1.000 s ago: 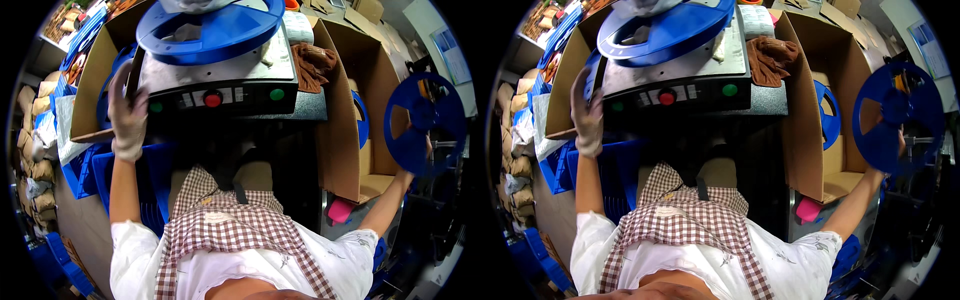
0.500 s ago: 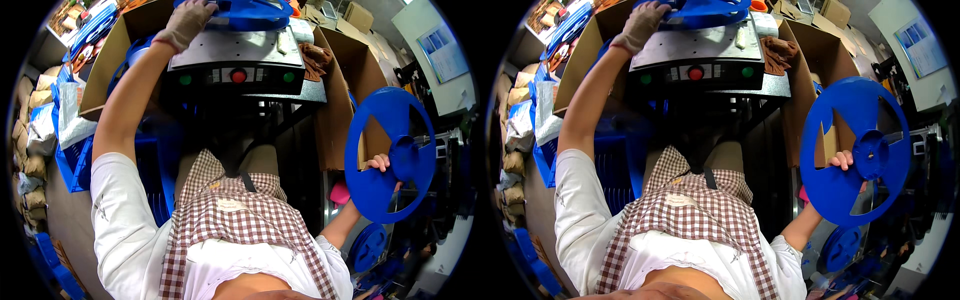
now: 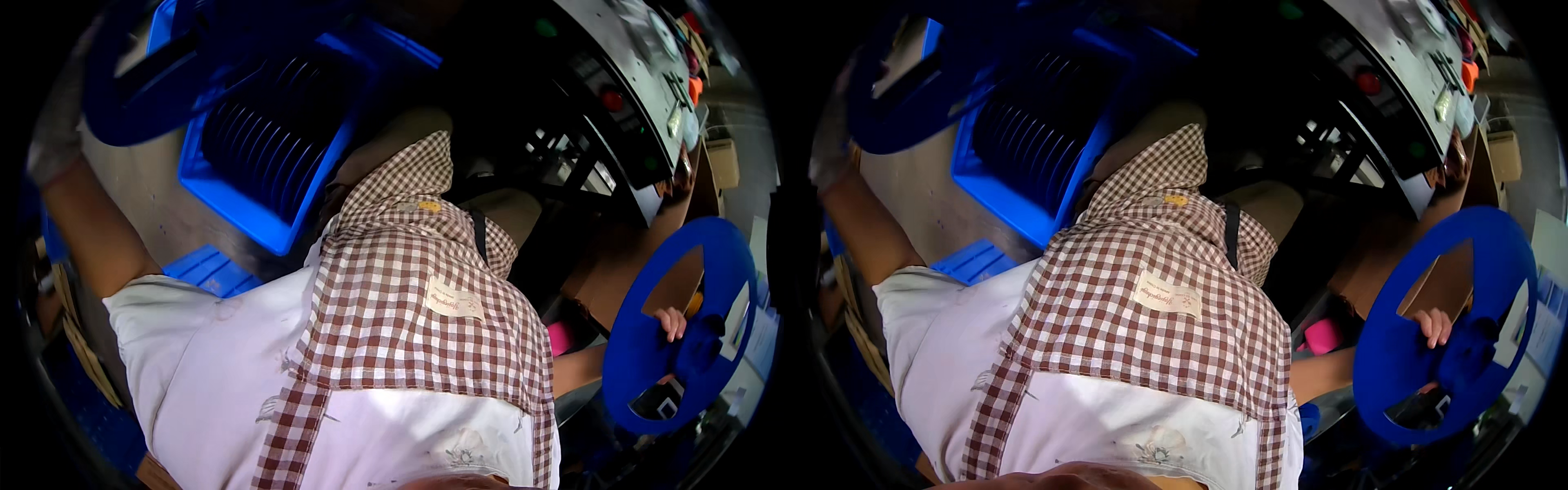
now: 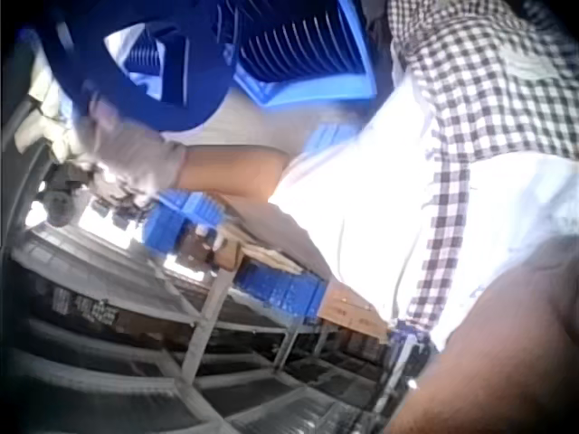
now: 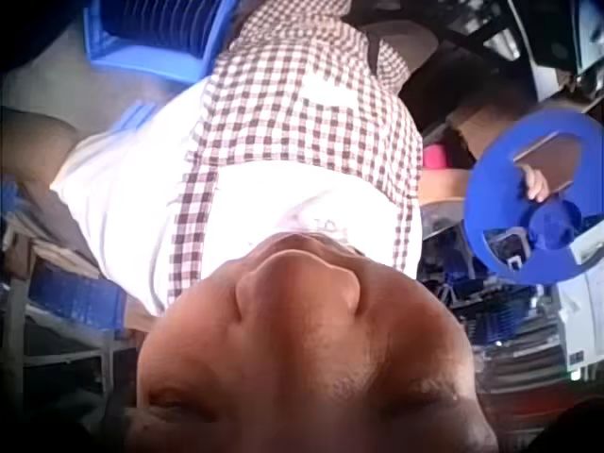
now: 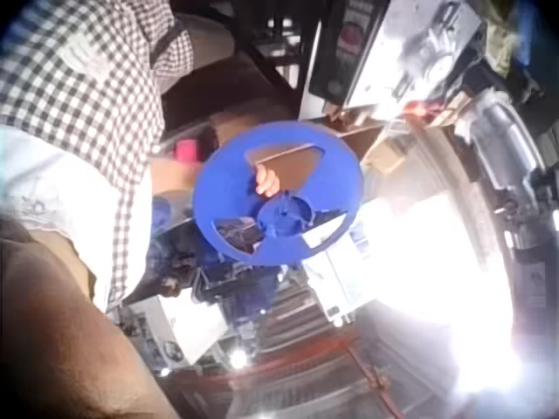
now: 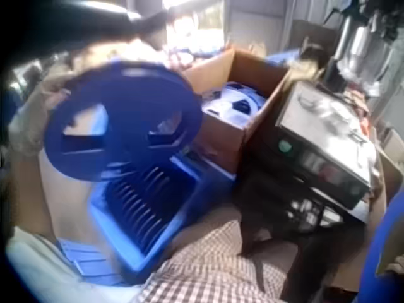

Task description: The person repeatedly picks up blue plastic fan-like parts, places them on a machine, and presses buttons. They then remove the parts and place them into a blue crate. The person also uses a small tool to scrape or trim edges on some of the parts.

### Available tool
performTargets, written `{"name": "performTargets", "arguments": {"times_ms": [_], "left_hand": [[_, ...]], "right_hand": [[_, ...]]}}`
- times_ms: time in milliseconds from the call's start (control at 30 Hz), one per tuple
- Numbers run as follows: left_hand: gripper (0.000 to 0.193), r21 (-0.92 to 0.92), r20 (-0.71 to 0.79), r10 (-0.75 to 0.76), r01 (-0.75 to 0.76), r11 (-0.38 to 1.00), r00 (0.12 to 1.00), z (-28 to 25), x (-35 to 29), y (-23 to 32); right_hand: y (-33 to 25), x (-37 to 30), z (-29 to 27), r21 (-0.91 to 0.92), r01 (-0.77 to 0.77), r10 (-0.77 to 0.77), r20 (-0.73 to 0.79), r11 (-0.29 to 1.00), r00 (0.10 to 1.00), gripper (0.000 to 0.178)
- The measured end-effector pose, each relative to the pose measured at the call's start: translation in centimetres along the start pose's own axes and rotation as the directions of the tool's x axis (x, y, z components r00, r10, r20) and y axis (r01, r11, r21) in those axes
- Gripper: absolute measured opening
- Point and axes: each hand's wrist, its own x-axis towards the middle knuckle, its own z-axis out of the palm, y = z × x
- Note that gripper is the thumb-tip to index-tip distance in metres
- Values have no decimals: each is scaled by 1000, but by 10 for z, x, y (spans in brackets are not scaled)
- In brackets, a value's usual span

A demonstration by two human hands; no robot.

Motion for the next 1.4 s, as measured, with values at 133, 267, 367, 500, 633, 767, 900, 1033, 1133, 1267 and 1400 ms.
{"name": "performTargets", "arguments": {"times_ms": [133,267,367,500,633,767,900,1033,1133,1267,1400], "left_hand": [[37,606,274,-255,40,795,927,68,-14,-79],[26,338,148,-218,158,928,965,165,-20,-147],[27,477,-11,-236,213,853,972,214,-9,-168],[30,625,-81,-3,53,779,997,222,6,-179],[28,377,-126,-273,301,876,954,219,17,-149],[30,422,-222,-238,313,851,945,265,16,-227],[31,320,32,-298,272,907,954,267,0,-240],[28,235,-126,-229,253,939,965,226,35,-166],[31,-46,-94,133,-138,989,987,192,80,-62],[33,129,3,178,-177,976,984,172,169,65],[48,677,28,-268,179,714,963,203,254,57]], "right_hand": [[14,47,-6,-4,-163,163,82,987,983,59],[39,50,7,-26,-232,233,136,972,963,60],[55,47,14,-47,-258,263,145,965,954,60],[50,55,16,-42,-292,295,108,955,949,60],[48,60,13,-72,-322,327,85,944,941,60],[44,58,11,-107,-324,332,74,940,940,61],[44,60,5,-146,-350,361,56,925,931,61],[37,48,9,-213,-314,326,22,925,945,61],[37,41,14,-243,-300,310,0,922,951,61],[39,47,30,-254,-265,277,11,930,961,61],[38,49,51,-264,-264,282,35,928,959,61]]}}
